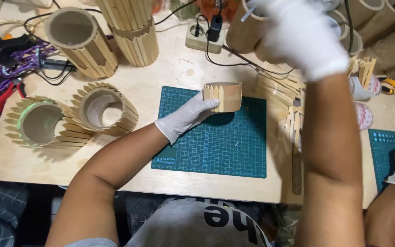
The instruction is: Gluing small wooden sticks onto a cardboard tube using a hot glue gun to create a decorative object.
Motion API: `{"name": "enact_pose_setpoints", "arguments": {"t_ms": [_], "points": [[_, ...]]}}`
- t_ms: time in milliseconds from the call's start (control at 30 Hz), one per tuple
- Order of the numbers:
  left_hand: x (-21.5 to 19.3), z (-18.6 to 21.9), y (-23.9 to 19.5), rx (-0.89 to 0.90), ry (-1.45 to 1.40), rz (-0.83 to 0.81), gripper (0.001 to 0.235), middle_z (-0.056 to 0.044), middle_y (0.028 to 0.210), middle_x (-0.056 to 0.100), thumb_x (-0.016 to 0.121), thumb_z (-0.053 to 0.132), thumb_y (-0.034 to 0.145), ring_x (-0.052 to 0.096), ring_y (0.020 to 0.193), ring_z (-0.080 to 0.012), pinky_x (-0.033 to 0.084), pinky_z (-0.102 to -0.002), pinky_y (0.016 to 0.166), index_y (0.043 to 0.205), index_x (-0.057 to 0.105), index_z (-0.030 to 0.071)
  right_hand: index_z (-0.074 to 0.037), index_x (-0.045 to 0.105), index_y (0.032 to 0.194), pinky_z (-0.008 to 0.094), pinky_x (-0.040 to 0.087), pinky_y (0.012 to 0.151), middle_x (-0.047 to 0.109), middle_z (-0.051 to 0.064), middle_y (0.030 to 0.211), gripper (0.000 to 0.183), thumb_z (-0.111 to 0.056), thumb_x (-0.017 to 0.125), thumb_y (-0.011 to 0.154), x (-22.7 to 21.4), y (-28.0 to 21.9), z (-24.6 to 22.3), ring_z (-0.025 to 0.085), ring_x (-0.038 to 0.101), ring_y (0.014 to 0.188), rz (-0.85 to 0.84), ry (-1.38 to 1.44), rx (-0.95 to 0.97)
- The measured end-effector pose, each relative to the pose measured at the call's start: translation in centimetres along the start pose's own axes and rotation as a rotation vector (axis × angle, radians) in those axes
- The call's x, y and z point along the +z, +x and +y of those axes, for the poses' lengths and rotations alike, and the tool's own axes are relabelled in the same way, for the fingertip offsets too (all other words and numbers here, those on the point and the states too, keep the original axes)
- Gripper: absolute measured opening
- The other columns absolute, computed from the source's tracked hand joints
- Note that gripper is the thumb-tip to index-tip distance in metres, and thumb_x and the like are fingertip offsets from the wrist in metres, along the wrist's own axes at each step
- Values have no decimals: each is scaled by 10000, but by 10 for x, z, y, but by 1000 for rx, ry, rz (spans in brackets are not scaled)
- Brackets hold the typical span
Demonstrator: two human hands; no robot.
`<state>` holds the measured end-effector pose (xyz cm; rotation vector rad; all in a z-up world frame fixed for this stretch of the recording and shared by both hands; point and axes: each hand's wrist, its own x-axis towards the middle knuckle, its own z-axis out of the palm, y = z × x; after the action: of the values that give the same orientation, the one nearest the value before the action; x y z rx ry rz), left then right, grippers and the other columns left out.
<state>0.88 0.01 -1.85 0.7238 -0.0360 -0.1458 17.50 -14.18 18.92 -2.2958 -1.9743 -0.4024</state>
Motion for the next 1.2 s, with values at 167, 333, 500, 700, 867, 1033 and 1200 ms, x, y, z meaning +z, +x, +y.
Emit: {"name": "enact_pose_setpoints", "arguments": {"t_ms": [167,333,500,700,867,1033,1200], "points": [[2,3,0,-27,-62,-20,927,-182,1333,540,869,270,709,567,1215,-284,544,-413,1004,1448,357,45,60,585,1303,616,479,832,646,381,1139,494,-374,654,1079,89,-25,157,602,611,996,-134,-68,733],[2,7,-2,-36,-65,-19,906,-176,1358,511,849,259,730,539,1246,-282,537,-398,1008,1456,340,69,-7,441,1465,598,427,989,398,377,1312,636,-407,663,1023,113,-8,158,627,537,1106,-132,99,815],[-2,4,-2,-51,-77,-22,892,-167,1357,511,867,269,718,531,1261,-289,537,-400,1006,1431,362,93,37,444,1452,613,464,954,525,389,1233,552,-337,573,1067,125,4,166,584,534,1143,-245,-29,908],[-1,2,-1,-45,-62,-37,878,-169,1352,537,848,234,750,560,1235,-281,540,-388,1004,1458,359,61,-1,591,1369,524,371,964,586,320,1359,473,-368,448,1106,30,-20,70,513,520,1203,116,357,835],[0,1,0,-39,49,-8,905,-154,1396,511,839,279,732,528,1266,-261,529,-391,1018,1466,345,85,-129,511,1430,281,588,728,663,40,1099,432,-306,602,1047,-10,-84,-18,168,671,906,638,1726,865],[15,-1,-2,31,38,36,746,-112,1300,560,816,155,781,568,1185,-221,520,-421,1018,1417,429,94,-74,605,1222,263,560,698,678,33,896,397,-225,786,903,19,-123,-104,144,663,762,657,1700,927],[19,-1,-3,50,9,155,607,-86,1198,621,769,-26,833,624,1076,-200,544,-447,967,1367,529,133,-59,659,1151,285,519,625,612,57,750,330,-153,801,867,42,-123,-138,154,621,608,591,1408,928]]}}
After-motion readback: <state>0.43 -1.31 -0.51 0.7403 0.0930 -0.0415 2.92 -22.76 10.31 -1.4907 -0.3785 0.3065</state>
